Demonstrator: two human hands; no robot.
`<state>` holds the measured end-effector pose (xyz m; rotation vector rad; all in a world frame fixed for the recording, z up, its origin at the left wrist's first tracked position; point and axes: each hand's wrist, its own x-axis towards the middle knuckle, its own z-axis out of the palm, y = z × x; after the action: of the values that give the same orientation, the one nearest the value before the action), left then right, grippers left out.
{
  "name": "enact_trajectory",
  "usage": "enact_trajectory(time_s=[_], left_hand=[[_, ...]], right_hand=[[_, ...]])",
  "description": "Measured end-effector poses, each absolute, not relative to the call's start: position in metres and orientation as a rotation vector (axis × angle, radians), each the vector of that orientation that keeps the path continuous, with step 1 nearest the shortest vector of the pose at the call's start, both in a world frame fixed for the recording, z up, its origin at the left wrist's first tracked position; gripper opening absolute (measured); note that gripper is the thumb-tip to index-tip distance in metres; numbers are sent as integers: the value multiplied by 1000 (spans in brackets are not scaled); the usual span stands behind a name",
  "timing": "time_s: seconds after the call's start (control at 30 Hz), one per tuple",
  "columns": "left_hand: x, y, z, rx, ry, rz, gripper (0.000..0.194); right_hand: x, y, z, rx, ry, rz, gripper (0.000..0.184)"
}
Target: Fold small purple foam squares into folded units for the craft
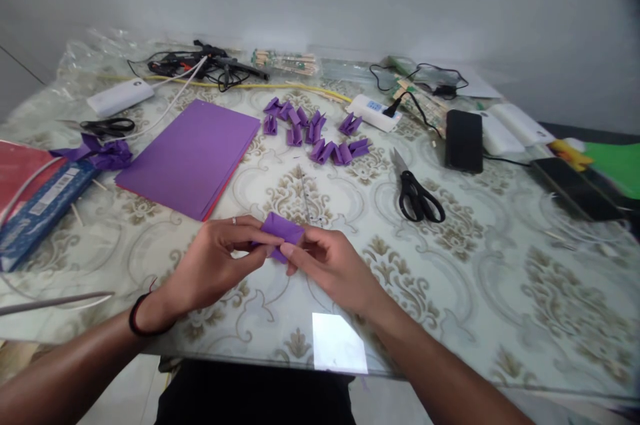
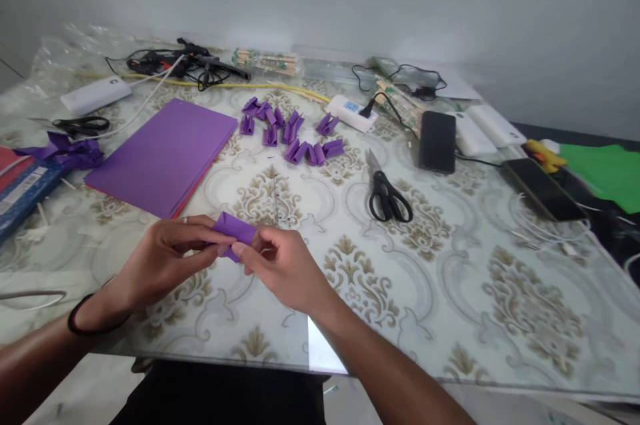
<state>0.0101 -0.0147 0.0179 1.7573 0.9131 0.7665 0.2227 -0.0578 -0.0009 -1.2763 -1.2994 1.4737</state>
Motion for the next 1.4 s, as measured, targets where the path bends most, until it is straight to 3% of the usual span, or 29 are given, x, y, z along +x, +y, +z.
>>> enact_trajectory(time_s=[0.33, 0.67, 0.97, 1.4], left_hand=[[12, -15, 17, 1724, 945, 740, 20], [9, -14, 14, 1733, 969, 750, 18], [12, -12, 17, 1714, 991, 793, 19], [7, -16, 9, 1723, 935, 815, 32]], right_hand=[[221, -58, -3, -1293, -1347, 1421, 33], [219, -59, -7, -1307, -1347, 1485, 40], [221, -58, -12, -1228, -1383, 1484, 23], [222, -59, -3, -1176, -1295, 1475, 36]])
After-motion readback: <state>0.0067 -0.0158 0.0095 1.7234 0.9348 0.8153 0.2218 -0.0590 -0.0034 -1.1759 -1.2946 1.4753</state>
